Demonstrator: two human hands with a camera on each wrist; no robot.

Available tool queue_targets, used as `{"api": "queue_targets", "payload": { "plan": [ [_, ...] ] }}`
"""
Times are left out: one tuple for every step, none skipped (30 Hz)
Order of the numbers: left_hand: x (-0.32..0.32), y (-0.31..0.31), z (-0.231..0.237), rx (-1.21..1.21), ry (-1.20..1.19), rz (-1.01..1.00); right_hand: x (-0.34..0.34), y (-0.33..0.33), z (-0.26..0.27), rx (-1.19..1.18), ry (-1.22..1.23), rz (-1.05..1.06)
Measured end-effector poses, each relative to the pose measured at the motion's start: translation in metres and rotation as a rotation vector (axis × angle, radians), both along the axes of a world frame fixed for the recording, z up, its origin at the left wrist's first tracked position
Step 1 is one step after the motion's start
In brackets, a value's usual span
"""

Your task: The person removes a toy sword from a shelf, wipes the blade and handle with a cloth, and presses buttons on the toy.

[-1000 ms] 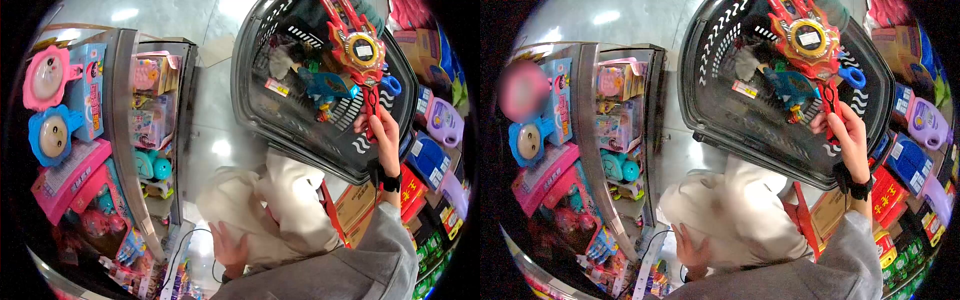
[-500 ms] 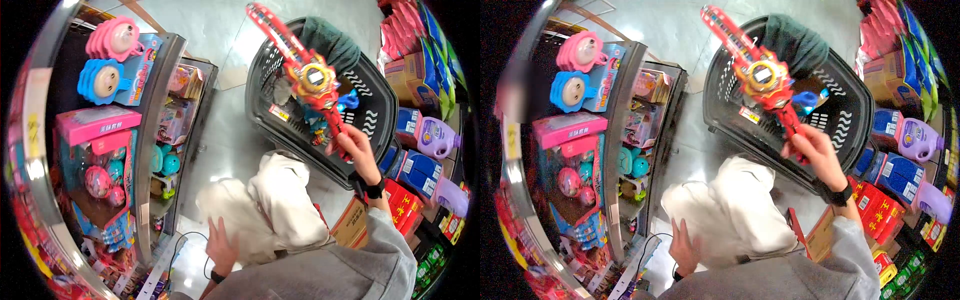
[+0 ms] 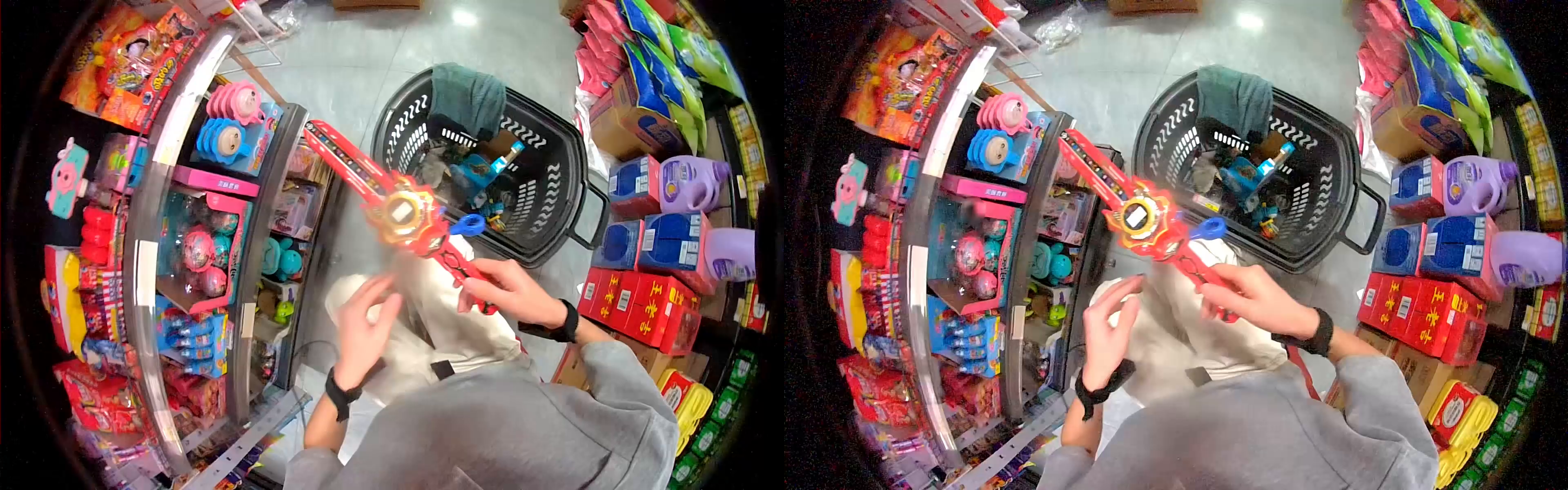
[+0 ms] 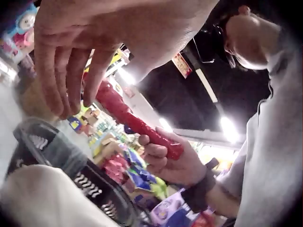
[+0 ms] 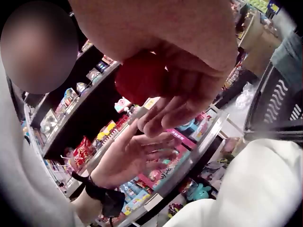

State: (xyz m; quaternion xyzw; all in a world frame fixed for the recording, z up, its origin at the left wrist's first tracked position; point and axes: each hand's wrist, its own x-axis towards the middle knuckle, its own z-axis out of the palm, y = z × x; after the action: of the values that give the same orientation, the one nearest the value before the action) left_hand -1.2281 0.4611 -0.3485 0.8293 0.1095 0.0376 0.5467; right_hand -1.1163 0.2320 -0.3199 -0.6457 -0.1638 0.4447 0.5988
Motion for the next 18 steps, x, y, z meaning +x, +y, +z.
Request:
{"api": "queue_targets", "payload": {
  "plan": [
    [0.002, -0.011, 0.002, -0.033, -0.019, -0.034, -0.008, 0.000, 0.003, 0.020, -0.002, -0.006],
    [0.003, -0.023, 0.005, -0.172, 0.019, -0.027, -0.014, 0.000, 0.003, 0.037, -0.057, 0.015],
    [0.003, -0.035, 0.009, -0.311, 0.058, -0.019, -0.022, 0.000, 0.004, 0.061, -0.065, 0.007],
    [0.002, -0.045, 0.012, -0.451, 0.099, -0.010, -0.029, 0.000, 0.006, 0.073, -0.069, 0.002],
    [0.001, -0.055, 0.021, -0.493, 0.084, 0.003, -0.035, 0.000, 0.009, 0.085, -0.070, -0.002],
    [0.000, -0.064, 0.034, -0.535, 0.072, 0.016, -0.040, -0.001, 0.009, 0.106, -0.098, 0.002],
    [-0.002, -0.071, 0.041, -0.581, 0.064, 0.027, -0.044, -0.001, 0.011, 0.106, -0.129, 0.012],
    [-0.006, -0.071, 0.034, -0.599, 0.080, 0.076, -0.048, -0.001, 0.012, 0.100, -0.155, 0.018],
    [-0.009, -0.072, 0.027, -0.618, 0.095, 0.124, -0.051, 0.000, 0.014, 0.089, -0.182, 0.024],
    [-0.012, -0.069, 0.027, -0.640, 0.134, 0.132, -0.054, 0.002, 0.019, 0.079, -0.197, 0.024],
    [-0.014, -0.066, 0.027, -0.660, 0.173, 0.144, -0.056, 0.003, 0.021, 0.058, -0.232, 0.034],
    [-0.014, -0.065, 0.027, -0.706, 0.157, 0.171, -0.057, 0.006, 0.022, 0.040, -0.267, 0.047],
    [-0.014, -0.063, 0.028, -0.705, 0.128, 0.165, -0.058, 0.009, 0.021, 0.024, -0.305, 0.065],
    [-0.015, -0.061, 0.031, -0.706, 0.100, 0.161, -0.060, 0.013, 0.017, 0.026, -0.299, 0.054],
    [-0.017, -0.059, 0.033, -0.710, 0.071, 0.160, -0.063, 0.016, 0.011, 0.022, -0.360, 0.067],
    [-0.019, -0.056, 0.034, -0.709, 0.052, 0.191, -0.064, 0.018, 0.005, 0.016, -0.425, 0.082],
    [-0.021, -0.051, 0.033, -0.690, 0.056, 0.183, -0.064, 0.022, 0.001, 0.011, -0.494, 0.098],
    [-0.026, -0.043, 0.031, -0.671, 0.060, 0.177, -0.061, 0.023, 0.000, 0.003, -0.522, 0.112]
  ]
}}
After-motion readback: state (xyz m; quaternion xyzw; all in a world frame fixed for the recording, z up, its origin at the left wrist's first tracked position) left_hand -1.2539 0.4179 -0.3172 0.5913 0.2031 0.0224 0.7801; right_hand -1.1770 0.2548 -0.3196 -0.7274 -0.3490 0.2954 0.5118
